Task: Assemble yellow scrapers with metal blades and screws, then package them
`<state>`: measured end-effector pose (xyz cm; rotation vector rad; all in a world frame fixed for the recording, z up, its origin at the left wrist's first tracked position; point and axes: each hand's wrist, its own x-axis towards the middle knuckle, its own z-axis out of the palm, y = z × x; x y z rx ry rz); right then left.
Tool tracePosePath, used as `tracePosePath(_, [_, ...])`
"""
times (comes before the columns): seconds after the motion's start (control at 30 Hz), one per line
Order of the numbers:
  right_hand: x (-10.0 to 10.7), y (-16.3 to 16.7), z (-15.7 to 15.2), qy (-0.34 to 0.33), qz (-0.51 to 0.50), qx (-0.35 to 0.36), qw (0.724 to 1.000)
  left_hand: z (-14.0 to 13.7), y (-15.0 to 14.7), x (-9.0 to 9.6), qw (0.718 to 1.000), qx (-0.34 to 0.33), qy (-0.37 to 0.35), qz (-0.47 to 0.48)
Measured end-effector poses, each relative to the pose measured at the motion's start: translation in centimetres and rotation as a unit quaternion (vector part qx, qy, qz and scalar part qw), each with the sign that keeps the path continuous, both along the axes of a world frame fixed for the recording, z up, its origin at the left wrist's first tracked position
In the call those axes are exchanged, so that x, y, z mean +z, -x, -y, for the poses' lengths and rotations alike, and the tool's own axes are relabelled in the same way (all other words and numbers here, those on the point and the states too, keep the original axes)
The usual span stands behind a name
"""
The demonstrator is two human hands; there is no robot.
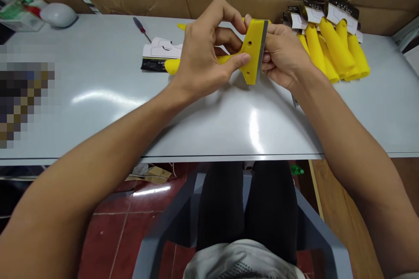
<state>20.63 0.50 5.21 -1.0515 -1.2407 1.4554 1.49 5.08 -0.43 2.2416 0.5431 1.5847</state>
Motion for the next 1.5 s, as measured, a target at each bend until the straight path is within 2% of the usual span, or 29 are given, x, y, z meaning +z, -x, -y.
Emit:
tracePosePath(0.1, [-0.5, 0.0, -0.1, -0.071, -0.008, -0.028, 0.997, 0.2, -0.1, 0.2, 1.0, -0.004, 0.023, -0.011])
tracePosePath(0.2, [-1.2, 0.1, -0.2, -0.098, 0.017, -0.033, 0.995, 0.4, -0.1, 0.3, 0.999, -0.011, 0.031, 0.005])
tracePosePath(0.33, [-1.3, 0.4, -0.1, -0.104, 0.039, -0.058, 0.992, 0.0, -0.1, 0.1, 0.998, -0.008, 0.063, 0.003])
tracePosePath(0.47, [-0.8, 0.7, 0.5, -0.101, 0.019, -0.055, 0.993, -0.1, -0.1, 0.3, 0.996, -0.015, 0.082, 0.009])
tracePosePath(0.57, [-0.8, 0.8, 0.5, -0.114, 0.002, -0.065, 0.991, 1.5, 0.1, 1.9, 0.992, -0.017, 0.124, 0.007])
tracePosePath(0.67, [-1.1, 0.8, 0.1, -0.123, -0.013, -0.076, 0.989, 4.1, 0.2, 4.1, 0.968, 0.032, 0.248, -0.027])
tracePosePath(0.73, [-1.3, 0.8, -0.3, -0.132, -0.027, -0.077, 0.988, 5.2, 0.3, 5.1, 0.958, 0.05, 0.28, -0.029])
tracePosePath(0.87, [-1.5, 0.4, -0.7, -0.161, -0.051, -0.059, 0.984, 5.3, 0.2, 5.6, 0.958, 0.05, 0.281, -0.012])
tracePosePath(1.03, [-1.2, -0.2, -0.8, -0.171, -0.032, -0.023, 0.984, 5.2, 0.1, 5.7, 0.954, 0.054, 0.293, -0.018])
tracePosePath(1.23, [-0.7, -0.9, -1.4, -0.173, -0.016, 0.013, 0.985, 5.2, 0.0, 5.8, 0.968, 0.053, 0.247, -0.005])
tracePosePath(1.4, [-0.8, -2.2, -2.6, -0.168, 0.006, -0.012, 0.986, 4.5, 0.2, 5.2, 0.967, 0.057, 0.249, -0.02])
tracePosePath(1.5, [-1.0, -2.5, -2.7, -0.15, 0.038, -0.025, 0.988, 3.8, 0.6, 4.9, 0.97, 0.03, 0.242, -0.011])
